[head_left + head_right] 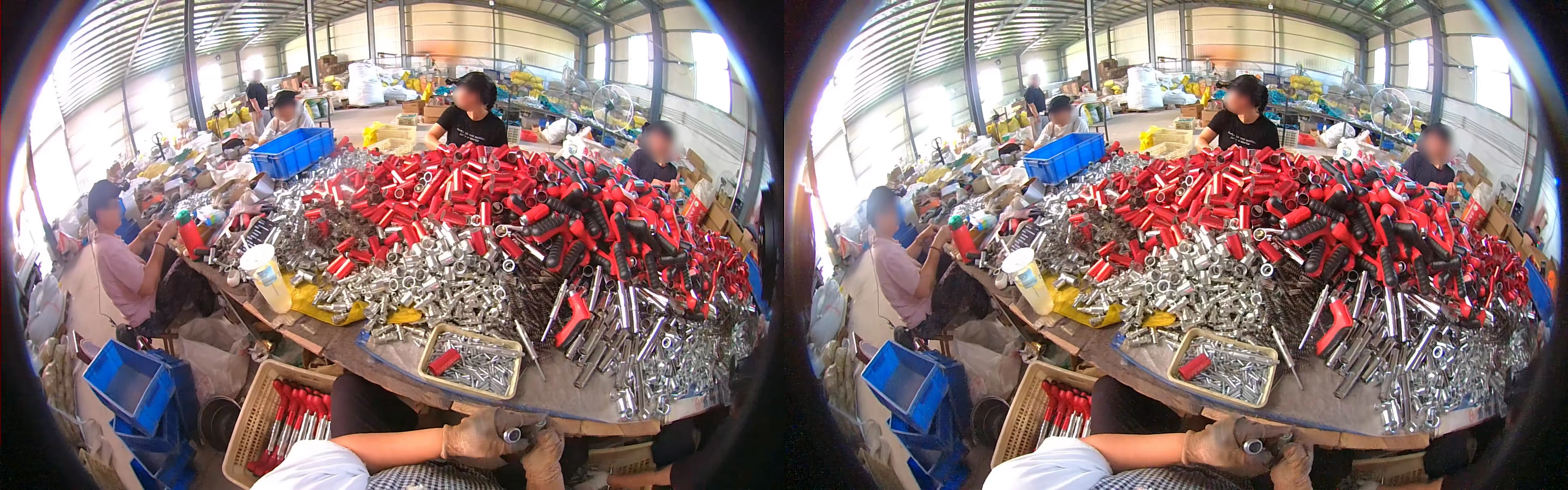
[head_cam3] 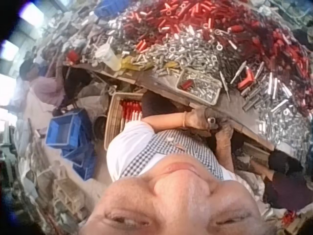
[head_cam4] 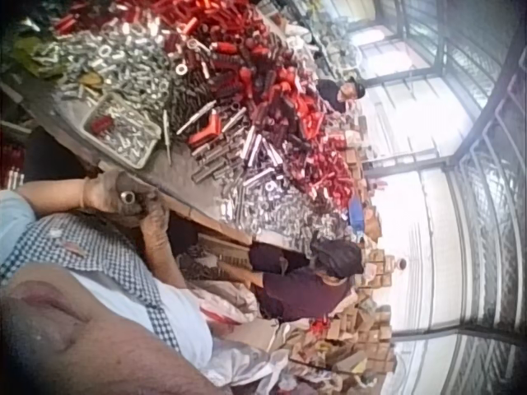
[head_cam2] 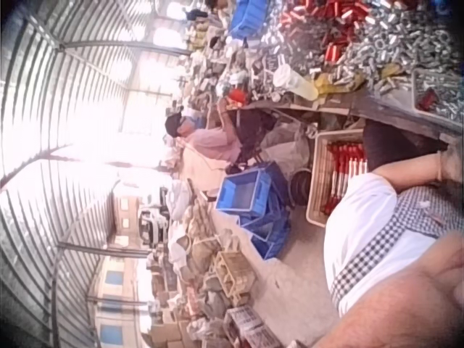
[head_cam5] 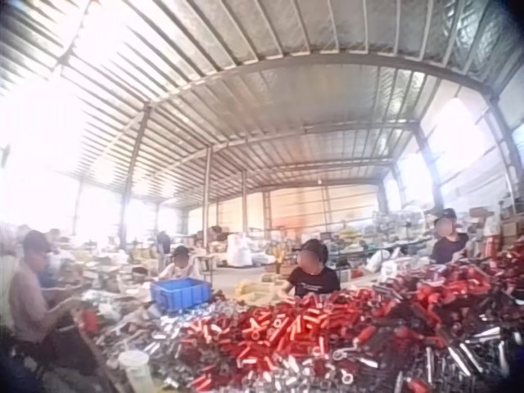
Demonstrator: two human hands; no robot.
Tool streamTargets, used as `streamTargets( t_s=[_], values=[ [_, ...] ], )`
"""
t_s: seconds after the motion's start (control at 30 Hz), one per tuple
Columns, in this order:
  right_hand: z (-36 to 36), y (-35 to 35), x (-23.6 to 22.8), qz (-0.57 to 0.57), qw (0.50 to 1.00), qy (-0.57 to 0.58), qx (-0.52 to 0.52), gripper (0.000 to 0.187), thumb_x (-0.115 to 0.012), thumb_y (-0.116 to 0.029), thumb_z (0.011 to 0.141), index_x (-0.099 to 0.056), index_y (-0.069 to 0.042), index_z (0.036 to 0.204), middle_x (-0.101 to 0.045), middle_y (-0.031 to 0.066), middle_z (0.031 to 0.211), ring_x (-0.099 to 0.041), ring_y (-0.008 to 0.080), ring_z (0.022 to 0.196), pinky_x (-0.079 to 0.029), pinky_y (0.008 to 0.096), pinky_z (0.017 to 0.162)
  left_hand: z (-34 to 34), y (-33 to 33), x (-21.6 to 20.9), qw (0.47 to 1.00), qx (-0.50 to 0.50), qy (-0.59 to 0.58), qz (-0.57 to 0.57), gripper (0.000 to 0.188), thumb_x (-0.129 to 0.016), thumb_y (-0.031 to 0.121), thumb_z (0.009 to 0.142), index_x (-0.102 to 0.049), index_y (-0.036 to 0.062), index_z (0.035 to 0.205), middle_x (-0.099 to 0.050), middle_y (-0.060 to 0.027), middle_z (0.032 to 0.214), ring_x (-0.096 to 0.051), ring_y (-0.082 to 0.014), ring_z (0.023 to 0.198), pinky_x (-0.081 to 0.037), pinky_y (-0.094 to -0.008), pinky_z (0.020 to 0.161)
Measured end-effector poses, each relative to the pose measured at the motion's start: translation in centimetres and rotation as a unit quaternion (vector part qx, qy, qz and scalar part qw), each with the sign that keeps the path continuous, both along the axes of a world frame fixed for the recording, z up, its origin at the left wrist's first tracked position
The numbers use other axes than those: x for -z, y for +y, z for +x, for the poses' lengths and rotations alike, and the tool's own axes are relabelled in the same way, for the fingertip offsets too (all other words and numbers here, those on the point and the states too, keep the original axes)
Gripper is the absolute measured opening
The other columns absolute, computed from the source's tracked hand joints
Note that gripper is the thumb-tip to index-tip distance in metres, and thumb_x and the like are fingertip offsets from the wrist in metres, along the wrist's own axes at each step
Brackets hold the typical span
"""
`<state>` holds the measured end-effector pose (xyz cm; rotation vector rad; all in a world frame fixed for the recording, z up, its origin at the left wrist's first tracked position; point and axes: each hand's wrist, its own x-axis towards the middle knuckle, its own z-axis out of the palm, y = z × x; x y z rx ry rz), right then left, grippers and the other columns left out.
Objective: Assembling mechanical components and red-handled tools on a workbench in a workshop.
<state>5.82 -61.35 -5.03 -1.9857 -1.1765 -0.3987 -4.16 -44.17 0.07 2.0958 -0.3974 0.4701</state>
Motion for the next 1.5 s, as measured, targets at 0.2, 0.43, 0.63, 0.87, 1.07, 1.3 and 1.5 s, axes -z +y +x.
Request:
streamTargets(
  t_s=[0.2,0.43,0.63,0.87,1.07,1.3,1.5],
  values=[
    [4.0,-0.6,-5.3,0.02,0.928,-0.159,0.336,0.023,-0.067,-0.017,0.082,-0.061,0.002,0.093,-0.062,0.0128,0.077,-0.062,0.0311,0.07,-0.052,0.0387,0.063,-0.5,1.3,-1.4,0.892,0.006,0.316,-0.324,0.053,-0.061,0.016,0.095,-0.04,-0.0005,0.14,-0.066,-0.0054,0.104,-0.061,-0.0125,0.091,-0.05,-0.0268,0.081],
    [7.8,0.8,0.9,0.352,0.842,0.402,0.073,0.023,-0.058,-0.024,0.09,-0.062,-0.002,0.092,-0.057,0.005,0.073,-0.053,0.0131,0.061,-0.042,0.0286,0.054,0.3,2.1,0.8,0.795,0.014,0.219,-0.566,0.043,-0.04,0.029,0.103,-0.04,0.0049,0.139,-0.058,-0.0084,0.105,-0.059,-0.018,0.09,-0.048,-0.0319,0.085],
    [6.2,0.4,-0.1,0.174,0.938,0.298,0.042,0.025,-0.055,-0.024,0.09,-0.062,-0.001,0.095,-0.054,0.0029,0.067,-0.051,0.0148,0.06,-0.041,0.0284,0.057,0.2,2.8,-1.0,0.712,0.031,0.18,-0.678,0.033,-0.04,0.026,0.104,-0.046,0.0061,0.13,-0.056,-0.0075,0.112,-0.054,-0.0155,0.105,-0.046,-0.0312,0.093],
    [5.9,0.5,2.3,0.162,0.964,0.202,0.052,0.026,-0.066,-0.027,0.088,-0.063,-0.002,0.094,-0.061,0.0103,0.073,-0.058,0.0244,0.065,-0.047,0.0369,0.063,0.8,3.5,-2.2,0.737,-0.003,0.062,-0.673,0.029,-0.047,0.02,0.101,-0.048,0.0048,0.126,-0.056,-0.0105,0.126,-0.055,-0.0211,0.117,-0.045,-0.0372,0.1],
    [1.0,3.1,-6.3,0.05,0.993,0.078,-0.067,0.034,-0.069,-0.034,0.084,-0.064,-0.005,0.101,-0.065,0.0144,0.079,-0.063,0.036,0.073,-0.049,0.042,0.067,-0.2,2.2,-2.7,0.81,-0.005,0.042,-0.584,0.036,-0.051,0.024,0.1,-0.047,0.0041,0.129,-0.057,-0.0101,0.128,-0.057,-0.0187,0.114,-0.047,-0.0335,0.097],
    [-1.4,3.9,-4.9,0.213,0.713,0.587,-0.319,0.07,-0.08,-0.035,0.068,-0.054,-0.002,0.123,-0.057,0.012,0.121,-0.059,0.0244,0.101,-0.05,0.0382,0.081,0.7,3.2,-2.4,0.999,-0.032,-0.037,-0.002,0.044,-0.069,0.034,0.087,-0.063,0.0065,0.121,-0.053,-0.0159,0.131,-0.05,-0.0264,0.121,-0.043,-0.0401,0.098],
    [-1.0,4.9,-7.1,0.166,0.765,0.532,-0.321,0.088,-0.079,-0.041,0.074,-0.036,0.0,0.139,-0.045,0.0133,0.134,-0.049,0.0251,0.121,-0.042,0.0372,0.099,0.6,2.8,-2.3,0.999,-0.014,-0.047,0.002,0.041,-0.066,0.035,0.088,-0.066,0.0064,0.118,-0.042,-0.0227,0.142,-0.041,-0.0404,0.13,-0.032,-0.0484,0.107]
  ],
)
